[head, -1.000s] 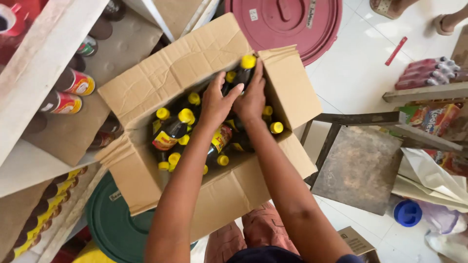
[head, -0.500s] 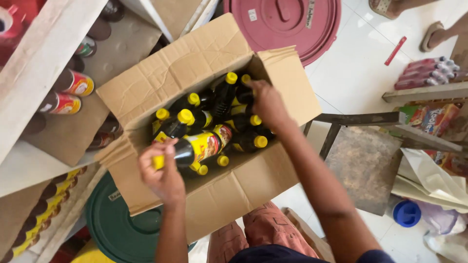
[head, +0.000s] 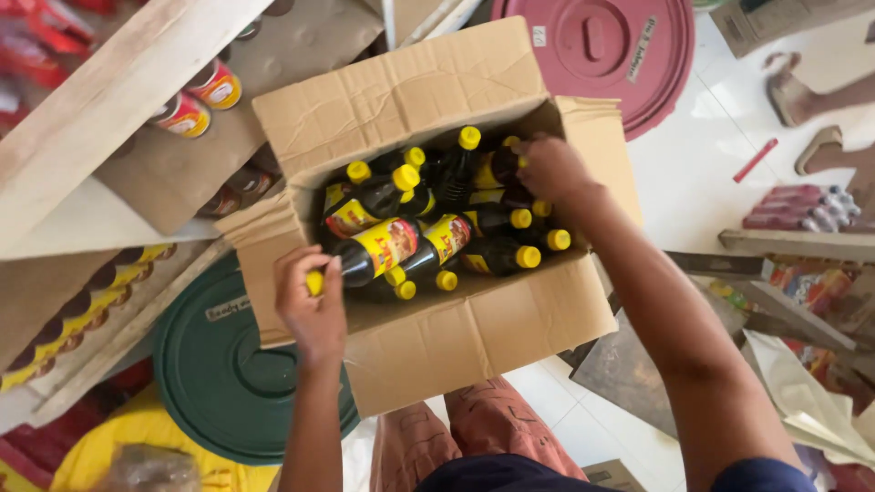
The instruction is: Stocking bottles of sauce onto a grocery store shelf from a cardboard box.
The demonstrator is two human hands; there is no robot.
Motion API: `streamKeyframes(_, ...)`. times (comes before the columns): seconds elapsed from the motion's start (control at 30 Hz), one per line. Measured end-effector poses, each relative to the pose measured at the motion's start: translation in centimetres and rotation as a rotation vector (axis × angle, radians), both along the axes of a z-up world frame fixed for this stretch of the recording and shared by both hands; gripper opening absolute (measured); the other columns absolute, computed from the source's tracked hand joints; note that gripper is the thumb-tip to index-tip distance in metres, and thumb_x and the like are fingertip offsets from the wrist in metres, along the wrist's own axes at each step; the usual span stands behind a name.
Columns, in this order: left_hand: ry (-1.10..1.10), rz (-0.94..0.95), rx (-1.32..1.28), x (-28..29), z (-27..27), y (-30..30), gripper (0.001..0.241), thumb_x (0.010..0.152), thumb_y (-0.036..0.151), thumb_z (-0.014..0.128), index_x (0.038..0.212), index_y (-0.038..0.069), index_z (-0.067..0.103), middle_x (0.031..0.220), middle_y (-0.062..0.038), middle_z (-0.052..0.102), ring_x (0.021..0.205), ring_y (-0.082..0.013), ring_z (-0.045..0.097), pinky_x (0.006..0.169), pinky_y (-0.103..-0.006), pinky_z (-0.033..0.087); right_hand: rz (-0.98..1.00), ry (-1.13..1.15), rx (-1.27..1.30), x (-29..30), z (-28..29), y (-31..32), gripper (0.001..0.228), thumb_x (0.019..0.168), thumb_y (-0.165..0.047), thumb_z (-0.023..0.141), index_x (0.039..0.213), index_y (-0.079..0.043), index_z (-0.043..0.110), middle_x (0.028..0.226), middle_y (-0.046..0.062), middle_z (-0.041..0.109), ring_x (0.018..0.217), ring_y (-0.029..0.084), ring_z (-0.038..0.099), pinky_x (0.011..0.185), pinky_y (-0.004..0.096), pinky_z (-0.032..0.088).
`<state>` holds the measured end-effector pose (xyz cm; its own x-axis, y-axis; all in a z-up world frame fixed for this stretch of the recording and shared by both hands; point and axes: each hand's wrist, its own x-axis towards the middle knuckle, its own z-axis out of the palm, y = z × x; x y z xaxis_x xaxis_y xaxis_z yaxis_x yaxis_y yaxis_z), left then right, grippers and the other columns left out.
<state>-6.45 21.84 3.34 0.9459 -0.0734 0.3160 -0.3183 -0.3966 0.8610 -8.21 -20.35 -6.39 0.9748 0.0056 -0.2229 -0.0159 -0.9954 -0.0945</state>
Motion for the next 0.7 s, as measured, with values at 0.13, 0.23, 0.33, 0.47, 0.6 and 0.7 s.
streamKeyframes(0.13, 0.031, -0.101, 0.083, -0.2, 1.0, 0.0, 0.016, 0.095, 0.001, 0.074, 0.107, 0.000, 0.064, 0.112, -0.015, 0.066, 0.106, -0.0292, 0.066, 0.095, -0.0398, 0.053, -0.182, -0.090, 0.194, -0.6, 11.2, 0.7, 0.038, 0.075, -0.007, 0.078, 0.112, -0.012, 0.076, 0.105, 0.017, 0.070, 0.093, 0.035, 0.067, 0.084, 0.043, 0.055)
streamKeyframes(0.23, 0.216, -0.035, 0.180, -0.3, 1.0, 0.3, 0.028, 0.092, 0.009, 0.080, 0.113, -0.002, 0.066, 0.106, -0.015, 0.065, 0.095, -0.0264, 0.064, 0.083, -0.0382, 0.051, -0.113, -0.123, 0.430, -1.5, 14.7, 0.0, 0.042, 0.072, -0.004, 0.085, 0.113, -0.011, 0.076, 0.107, 0.012, 0.074, 0.092, 0.029, 0.070, 0.084, 0.041, 0.054)
streamKeyframes(0.33, 0.210, -0.027, 0.073, -1.2, 0.4, 1.4, 0.019, 0.092, 0.007, 0.081, 0.105, 0.000, 0.068, 0.102, -0.011, 0.066, 0.094, -0.0228, 0.065, 0.085, -0.0354, 0.052, -0.240, -0.048, 0.481, -2.6, 16.0, -0.2, 0.036, 0.077, -0.005, 0.088, 0.111, -0.013, 0.078, 0.100, 0.007, 0.076, 0.089, 0.021, 0.071, 0.082, 0.035, 0.057)
streamKeyframes(0.47, 0.159, -0.048, -0.029, -1.9, 1.3, 2.7, 0.016, 0.091, 0.002, 0.079, 0.104, 0.000, 0.069, 0.108, -0.011, 0.064, 0.100, -0.0220, 0.063, 0.089, -0.0329, 0.051, -0.245, -0.144, 0.699, -4.1, 17.0, -0.7, 0.034, 0.082, 0.000, 0.084, 0.113, -0.010, 0.076, 0.106, 0.004, 0.075, 0.096, 0.014, 0.070, 0.084, 0.031, 0.059)
streamKeyframes(0.6, 0.229, -0.137, -0.062, -2.0, 2.6, 5.8, 0.014, 0.093, -0.001, 0.072, 0.106, 0.002, 0.068, 0.117, -0.010, 0.064, 0.103, -0.0213, 0.064, 0.088, -0.0302, 0.052, -0.258, -0.180, 0.880, -5.3, 17.6, -0.4, 0.030, 0.087, 0.001, 0.080, 0.114, -0.008, 0.074, 0.111, 0.002, 0.071, 0.100, 0.011, 0.068, 0.089, 0.029, 0.060)
streamKeyframes(0.7, 0.230, -0.242, 0.132, -1.4, 3.9, 6.8, 0.019, 0.086, -0.007, 0.068, 0.103, 0.002, 0.067, 0.114, -0.012, 0.067, 0.107, -0.0257, 0.067, 0.090, -0.0337, 0.053, -0.253, -0.186, 0.842, -5.5, 19.8, 1.6, 0.028, 0.087, -0.002, 0.082, 0.114, -0.007, 0.074, 0.107, 0.003, 0.070, 0.096, 0.011, 0.068, 0.082, 0.028, 0.058)
